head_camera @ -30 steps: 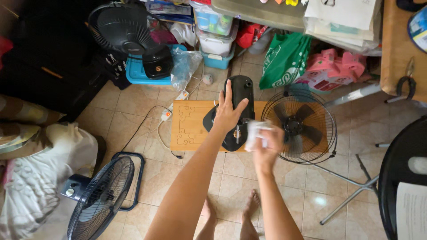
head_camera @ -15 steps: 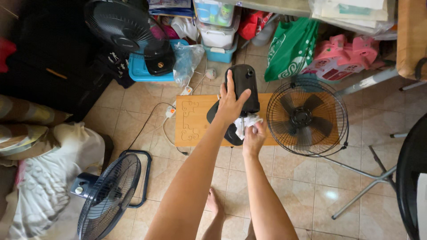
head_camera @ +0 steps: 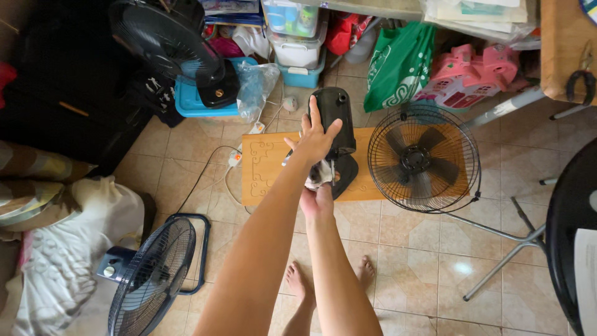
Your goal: The person disassembles an electric fan by removing the front grille and fan blades, then wipes the motor housing, grille, and blades with a cloth. The person reattaches the fan blades and grille to the fan base.
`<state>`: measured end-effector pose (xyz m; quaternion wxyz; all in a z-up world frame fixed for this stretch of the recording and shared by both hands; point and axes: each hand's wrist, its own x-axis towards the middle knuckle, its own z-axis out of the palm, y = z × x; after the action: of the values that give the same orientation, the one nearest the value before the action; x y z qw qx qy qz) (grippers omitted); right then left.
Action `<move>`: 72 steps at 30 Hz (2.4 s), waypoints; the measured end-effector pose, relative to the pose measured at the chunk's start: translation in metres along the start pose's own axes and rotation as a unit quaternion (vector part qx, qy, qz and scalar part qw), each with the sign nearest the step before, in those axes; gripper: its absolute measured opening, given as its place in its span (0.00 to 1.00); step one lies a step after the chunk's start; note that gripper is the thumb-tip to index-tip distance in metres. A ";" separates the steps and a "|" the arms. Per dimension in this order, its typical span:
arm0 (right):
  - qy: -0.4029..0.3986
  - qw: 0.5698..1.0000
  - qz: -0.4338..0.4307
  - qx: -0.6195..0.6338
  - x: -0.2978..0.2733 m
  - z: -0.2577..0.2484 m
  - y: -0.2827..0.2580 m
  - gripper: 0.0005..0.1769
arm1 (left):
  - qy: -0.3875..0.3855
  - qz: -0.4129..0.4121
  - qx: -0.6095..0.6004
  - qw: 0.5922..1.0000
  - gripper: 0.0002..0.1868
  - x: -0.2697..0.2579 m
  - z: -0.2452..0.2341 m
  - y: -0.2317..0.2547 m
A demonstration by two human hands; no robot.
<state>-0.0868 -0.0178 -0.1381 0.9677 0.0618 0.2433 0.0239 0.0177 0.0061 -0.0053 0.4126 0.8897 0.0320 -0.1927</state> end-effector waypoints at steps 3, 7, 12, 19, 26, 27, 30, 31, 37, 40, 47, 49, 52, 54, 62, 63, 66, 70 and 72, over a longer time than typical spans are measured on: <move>-0.008 0.998 -0.002 0.058 -0.013 0.012 -0.002 0.19 | -0.026 -0.021 0.048 0.998 0.54 0.007 -0.004 0.006; -0.103 0.994 -0.018 0.015 -0.033 0.030 0.007 0.19 | -0.077 -0.046 0.051 0.995 0.55 0.011 -0.012 0.009; -0.088 0.953 -0.185 -0.224 -0.047 0.023 0.021 0.20 | -0.068 -0.048 0.045 0.996 0.55 0.013 -0.006 0.003; 0.064 0.760 -0.168 -0.625 -0.074 -0.018 -0.037 0.23 | 0.027 0.046 -0.105 0.993 0.64 0.006 0.008 -0.018; 0.066 0.704 -0.341 -0.619 -0.057 0.053 -0.104 0.22 | 0.060 -0.008 -0.180 0.982 0.68 -0.011 0.005 -0.010; 0.024 0.691 -0.353 -0.630 -0.048 0.055 -0.103 0.22 | 0.054 -0.029 -0.172 0.983 0.67 -0.011 0.004 -0.008; 0.071 0.642 -0.340 -0.684 -0.021 0.047 -0.096 0.28 | 0.062 -0.002 -0.180 0.982 0.67 -0.013 0.002 -0.009; 0.054 0.647 -0.312 -0.694 -0.019 0.042 -0.100 0.27 | 0.067 0.022 -0.188 0.980 0.67 -0.012 0.004 -0.009; 0.087 0.626 -0.160 -0.758 -0.019 0.026 -0.152 0.28 | 0.037 0.029 -0.295 0.954 0.57 0.018 0.027 -0.053; 0.067 0.618 -0.208 -0.755 -0.023 0.021 -0.181 0.31 | 0.095 0.033 -0.418 0.903 0.42 0.024 0.036 -0.100; -0.080 0.754 -0.115 -0.642 0.066 -0.018 -0.161 0.25 | 0.159 0.249 -0.099 0.950 0.56 0.027 0.044 -0.131; -0.093 0.740 -0.116 -0.656 0.107 -0.037 -0.151 0.23 | 0.151 0.244 -0.088 0.954 0.56 0.030 0.041 -0.124; -0.094 0.617 -0.155 -0.766 0.157 -0.074 -0.146 0.20 | 0.144 0.211 -0.082 0.963 0.45 0.030 0.040 -0.117; -0.098 0.506 -0.188 -0.836 0.176 -0.102 -0.147 0.18 | 0.162 0.198 -0.067 0.965 0.36 0.024 0.041 -0.120; -0.161 0.076 -0.402 -0.898 0.171 -0.123 -0.126 0.11 | 0.174 0.234 -0.083 0.953 0.36 0.025 0.047 -0.125; -0.152 0.030 -0.409 -0.899 0.164 -0.115 -0.116 0.10 | 0.174 0.242 -0.088 0.950 0.36 0.026 0.045 -0.125; -0.202 -0.033 -0.499 -0.842 0.121 -0.100 -0.095 0.13 | 0.158 0.228 -0.101 0.955 0.37 0.027 0.042 -0.121; -0.266 0.157 -0.368 -0.877 0.089 -0.118 -0.043 0.20 | 0.164 0.230 -0.093 0.955 0.40 0.025 0.047 -0.122; -0.287 0.202 -0.315 -0.882 0.098 -0.128 -0.018 0.18 | 0.175 0.223 -0.086 0.955 0.40 0.027 0.046 -0.122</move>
<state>-0.0606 -0.0145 -0.2984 0.3275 -0.9107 -0.2297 -0.1036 0.0014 0.0491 -0.1307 0.5077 0.8553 -0.0796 0.0661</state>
